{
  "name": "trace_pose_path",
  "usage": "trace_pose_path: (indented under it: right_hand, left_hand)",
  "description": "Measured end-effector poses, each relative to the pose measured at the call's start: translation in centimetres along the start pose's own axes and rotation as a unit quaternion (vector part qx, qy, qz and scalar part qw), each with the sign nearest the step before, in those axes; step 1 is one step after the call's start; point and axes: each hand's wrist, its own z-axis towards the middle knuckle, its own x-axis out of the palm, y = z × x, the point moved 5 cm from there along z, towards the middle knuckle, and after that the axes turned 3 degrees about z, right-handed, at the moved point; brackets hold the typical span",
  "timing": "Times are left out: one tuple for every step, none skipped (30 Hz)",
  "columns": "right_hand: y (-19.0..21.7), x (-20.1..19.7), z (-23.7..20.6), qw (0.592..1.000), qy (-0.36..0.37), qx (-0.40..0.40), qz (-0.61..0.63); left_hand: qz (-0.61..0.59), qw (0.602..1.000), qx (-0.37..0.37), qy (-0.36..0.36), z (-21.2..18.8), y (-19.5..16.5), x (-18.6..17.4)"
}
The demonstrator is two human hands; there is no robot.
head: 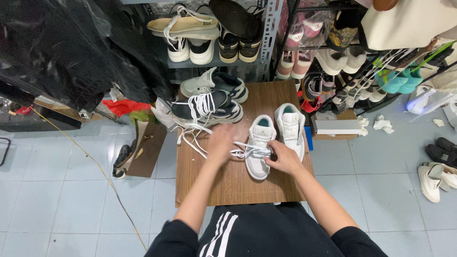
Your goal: The person inserts light blue insoles into a pair of white sneakers and then threads white shoelaces through the eyelets of both shoes. The person works on a wooden table in a room with shelves of shoes.
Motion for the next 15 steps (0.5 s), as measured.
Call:
trace_pose_path:
  right_hand:
    - [0.0,0.0,0.1,1.0,0.003,0.005,-0.002]
    - [0.0,0.0,0.1,1.0,0.003,0.003,0.0]
    - [0.0,0.0,0.1,1.0,0.004,0.001,0.002]
    - [0.0,0.0,0.1,1.0,0.004,-0.002,0.003]
    - [0.0,0.0,0.1,1.0,0.004,0.005,0.002]
    - [-0.1,0.0,0.1,1.0,0.005,0.011,0.002]
    - [-0.2,0.0,0.0,1.0,0.007,0.017,0.002]
    - [-0.2,0.1,0.0,1.0,0.005,0.017,0.002]
    - [-0.2,0.1,0.0,1.0,0.004,0.017,0.004]
    - [-0.2,0.2,0.0,1.0,0.006,0.018,0.007]
    - [-0.2,0.2,-0.1,1.0,0.005,0.018,0.01]
    - [-0.2,0.2,0.0,1.0,0.002,0.017,0.011]
    - [-0.1,0.2,0.1,1.0,-0.002,0.014,0.012]
    - [-0.1,0.2,0.1,1.0,0.001,0.017,0.013]
    - [-0.1,0.2,0.1,1.0,0.004,0.022,0.014]
  left_hand:
    - [-0.011,0.999,0.038,-0.007,-0.5,-1.3,1.7]
    - [-0.022,0.997,0.077,-0.015,-0.6,-2.1,2.9]
    - [-0.018,0.997,0.068,0.036,-0.7,-1.8,4.1]
    - [-0.014,0.994,0.06,0.087,-0.7,-1.5,5.2]
    - [-0.01,0.989,0.053,0.136,-0.5,-1.3,6.0]
    - [-0.014,0.991,0.064,0.12,-0.2,-0.9,5.9]
    - [-0.019,0.991,0.075,0.105,-0.1,-0.3,5.5]
    - [-0.022,0.992,0.085,0.09,0.2,0.1,5.1]
    - [-0.049,0.991,0.083,0.097,0.5,0.2,5.1]
    - [-0.076,0.988,0.079,0.106,0.6,0.4,5.0]
    - [-0.104,0.985,0.074,0.114,0.5,0.5,5.0]
    - [-0.112,0.981,0.103,0.121,0.4,0.2,5.0]
    - [-0.119,0.976,0.133,0.127,0.2,-0.3,5.1]
    - [-0.127,0.969,0.163,0.135,0.0,-0.7,5.1]
    - [-0.12,0.971,0.144,0.148,0.0,-0.5,5.3]
